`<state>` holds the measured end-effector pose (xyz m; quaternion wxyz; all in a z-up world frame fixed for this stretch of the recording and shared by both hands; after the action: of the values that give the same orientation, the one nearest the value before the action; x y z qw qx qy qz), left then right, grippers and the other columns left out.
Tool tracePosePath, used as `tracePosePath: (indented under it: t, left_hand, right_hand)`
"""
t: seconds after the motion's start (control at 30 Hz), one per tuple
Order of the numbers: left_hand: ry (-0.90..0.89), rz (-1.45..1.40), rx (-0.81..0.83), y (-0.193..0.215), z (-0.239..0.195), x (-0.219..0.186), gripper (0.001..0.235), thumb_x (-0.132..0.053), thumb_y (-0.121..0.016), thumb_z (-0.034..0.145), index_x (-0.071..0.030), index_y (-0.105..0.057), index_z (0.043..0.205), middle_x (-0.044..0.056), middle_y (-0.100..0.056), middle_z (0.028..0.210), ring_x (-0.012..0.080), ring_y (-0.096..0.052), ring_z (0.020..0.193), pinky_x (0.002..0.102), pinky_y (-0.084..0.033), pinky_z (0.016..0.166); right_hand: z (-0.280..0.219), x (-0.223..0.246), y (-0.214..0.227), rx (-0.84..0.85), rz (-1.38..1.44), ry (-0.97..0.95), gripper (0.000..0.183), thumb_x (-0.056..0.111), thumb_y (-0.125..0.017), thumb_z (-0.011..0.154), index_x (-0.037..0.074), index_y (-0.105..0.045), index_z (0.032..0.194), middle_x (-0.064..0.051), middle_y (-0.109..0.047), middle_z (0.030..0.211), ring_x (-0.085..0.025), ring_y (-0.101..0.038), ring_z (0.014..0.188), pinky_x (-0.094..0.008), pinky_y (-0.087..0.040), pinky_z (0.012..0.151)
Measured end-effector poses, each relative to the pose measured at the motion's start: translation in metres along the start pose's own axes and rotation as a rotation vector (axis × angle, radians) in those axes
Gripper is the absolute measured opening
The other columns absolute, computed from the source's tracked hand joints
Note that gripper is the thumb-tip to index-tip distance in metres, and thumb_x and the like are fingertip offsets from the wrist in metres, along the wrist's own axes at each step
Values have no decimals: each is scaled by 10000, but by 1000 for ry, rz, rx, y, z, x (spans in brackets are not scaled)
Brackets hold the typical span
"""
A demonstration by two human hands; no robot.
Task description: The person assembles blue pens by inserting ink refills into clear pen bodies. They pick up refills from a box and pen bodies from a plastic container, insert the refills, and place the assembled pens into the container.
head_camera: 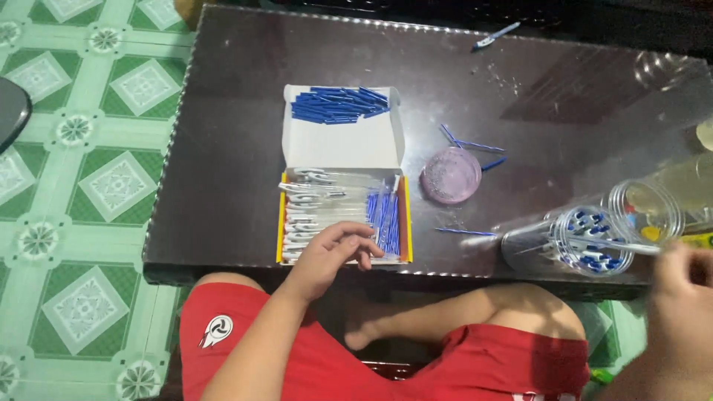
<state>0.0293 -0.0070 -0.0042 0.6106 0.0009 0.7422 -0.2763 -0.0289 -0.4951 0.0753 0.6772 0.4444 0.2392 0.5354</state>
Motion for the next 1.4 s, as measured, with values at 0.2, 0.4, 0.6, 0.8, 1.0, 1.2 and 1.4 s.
tracePosePath:
  t: [0.2, 0.4, 0.6, 0.8, 1.0, 1.2, 1.4]
  left_hand:
    - [-308, 222, -444, 25, -5, -14, 250, -205, -462, 1067, -24, -631, 1099, 130, -725, 827, 181, -645, 680, 299, -565, 694]
    - [-536, 1266, -560, 56, -20, -34, 226, -132, -517, 1004, -106, -693, 1143, 16, -727, 1044, 275, -638, 969, 439, -466, 914]
    - [-369, 1577, -507, 52, 0, -20, 347, -168, -580, 954, -194, -684, 1284, -3, -638, 1372, 306, -560, 1107, 506, -401, 915]
    - [-222, 1551, -396, 50, 0, -30, 382, -209, -538, 976, -236, -657, 1338, 15, -591, 1448, 343, -534, 1149, 522, -363, 930]
    - [-232, 1561, -334, 46, 4, -37, 368, -239, -565, 970, -256, -669, 1323, 18, -565, 1450, 342, -533, 1100, 517, -370, 886]
    - [-195, 1611, -344, 46, 1, -34, 312, -280, -552, 1002, -267, -694, 1279, -32, -590, 1405, 242, -557, 1145, 436, -379, 912]
    - [-292, 1596, -389, 51, 3, -33, 245, -271, -584, 989, -236, -719, 1190, -33, -634, 1311, 222, -564, 1124, 413, -388, 901]
  right_hand:
    - [39, 64, 2, 195, -92, 169, 267, 374, -738, 1115, 130, -844, 1129, -183, -704, 907, -326, -662, 939, -430, -485, 873]
    - [59, 69, -32, 408, -369, 225, 379, 584, -603, 1026, 304, -828, 1144, -196, -725, 1055, -388, -683, 1044, -449, -469, 985]
    - [73, 95, -26, 524, -392, 227, 331, 534, -598, 961, 303, -821, 1043, -110, -699, 1067, -417, -639, 1017, -446, -509, 923]
    - [70, 104, -13, 569, -345, 195, 333, 488, -628, 944, 248, -836, 1042, -172, -675, 1075, -432, -634, 1023, -454, -483, 972]
    - [31, 138, 35, 36, 3, 330, 198, 230, -741, 996, 136, -810, 1155, -227, -647, 1096, -421, -590, 1077, -488, -430, 994]
    - [-9, 297, 10, 439, 312, 799, 277, 0, -671, 773, 84, -733, 1030, -144, -700, 988, -376, -647, 1058, -449, -504, 896]
    - [-38, 352, -68, 686, 44, 1087, 275, 7, -620, 784, 166, -787, 934, -66, -740, 902, -289, -690, 844, -385, -547, 702]
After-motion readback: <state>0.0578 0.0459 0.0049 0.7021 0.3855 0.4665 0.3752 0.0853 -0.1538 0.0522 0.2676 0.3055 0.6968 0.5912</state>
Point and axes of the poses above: each hand's wrist, its own z-axis towards the middle knuckle, its own y-axis out of the back of the hand, x = y × z, the point moved 4 cm from there along z, towards the middle knuckle
